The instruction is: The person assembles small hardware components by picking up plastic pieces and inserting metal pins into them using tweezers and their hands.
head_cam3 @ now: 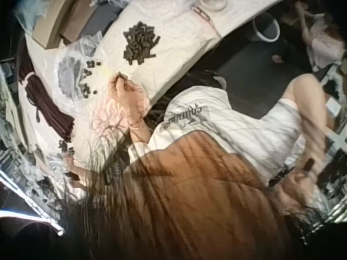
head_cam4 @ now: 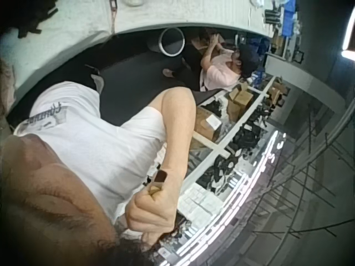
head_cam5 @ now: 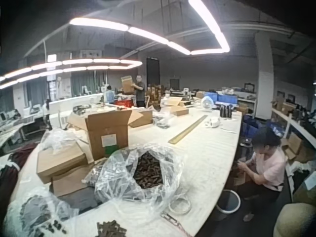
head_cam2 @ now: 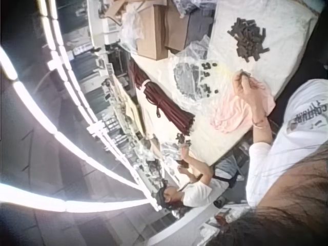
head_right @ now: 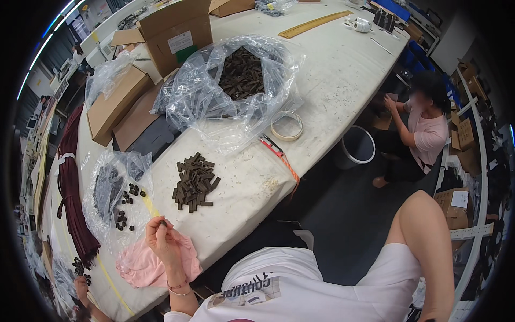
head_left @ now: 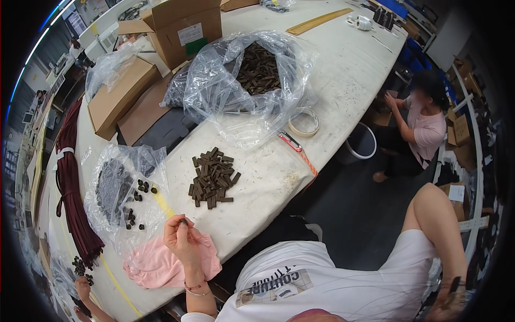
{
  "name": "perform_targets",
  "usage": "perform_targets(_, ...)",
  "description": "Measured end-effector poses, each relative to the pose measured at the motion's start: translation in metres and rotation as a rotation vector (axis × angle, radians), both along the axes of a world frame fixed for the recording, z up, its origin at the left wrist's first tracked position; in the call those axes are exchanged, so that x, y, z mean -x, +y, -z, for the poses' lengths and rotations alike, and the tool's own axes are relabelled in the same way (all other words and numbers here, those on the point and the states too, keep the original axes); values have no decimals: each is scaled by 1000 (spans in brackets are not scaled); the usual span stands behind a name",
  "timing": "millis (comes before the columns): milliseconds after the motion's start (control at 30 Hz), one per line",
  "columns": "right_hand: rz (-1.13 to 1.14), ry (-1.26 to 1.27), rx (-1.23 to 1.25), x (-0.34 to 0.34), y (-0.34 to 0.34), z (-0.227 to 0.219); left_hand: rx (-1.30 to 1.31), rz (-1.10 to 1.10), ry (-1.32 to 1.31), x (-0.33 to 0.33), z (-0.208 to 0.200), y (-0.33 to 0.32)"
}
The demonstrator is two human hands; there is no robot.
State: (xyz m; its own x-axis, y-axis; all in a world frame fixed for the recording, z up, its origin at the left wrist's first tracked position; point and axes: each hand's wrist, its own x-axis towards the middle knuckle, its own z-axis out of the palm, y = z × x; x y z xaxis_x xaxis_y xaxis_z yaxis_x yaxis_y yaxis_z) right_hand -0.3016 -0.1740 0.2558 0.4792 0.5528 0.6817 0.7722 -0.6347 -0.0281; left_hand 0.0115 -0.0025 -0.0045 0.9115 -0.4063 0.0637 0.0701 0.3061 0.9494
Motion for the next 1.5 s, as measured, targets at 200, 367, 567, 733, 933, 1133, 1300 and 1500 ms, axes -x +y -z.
perform_targets(200,-860,292,-491,-22,-64,35,65,-4,23,6,-7,-6)
perform_targets(367,258,853,-1229,-141,-54,165,-10,-10,-35,6,2,4)
perform_targets(567,202,1113,-966,-197,-16,231,101,153,245,9,-13,4)
perform_targets(733,133,1177,-949,-224,0,243,128,306,568,1,-14,1)
perform_targets(933,127,1330,-951,-245,8,238,268,329,626,-9,0,4)
perform_targets(1133,105,1384,-921,-260,11,232,373,416,699,-12,1,9)
perform_targets(1300,109,1464,-919,-264,11,234,394,423,724,-12,0,10)
perform_targets(1500,-25,1526,-1040,-266,8,239,295,425,724,-15,0,11)
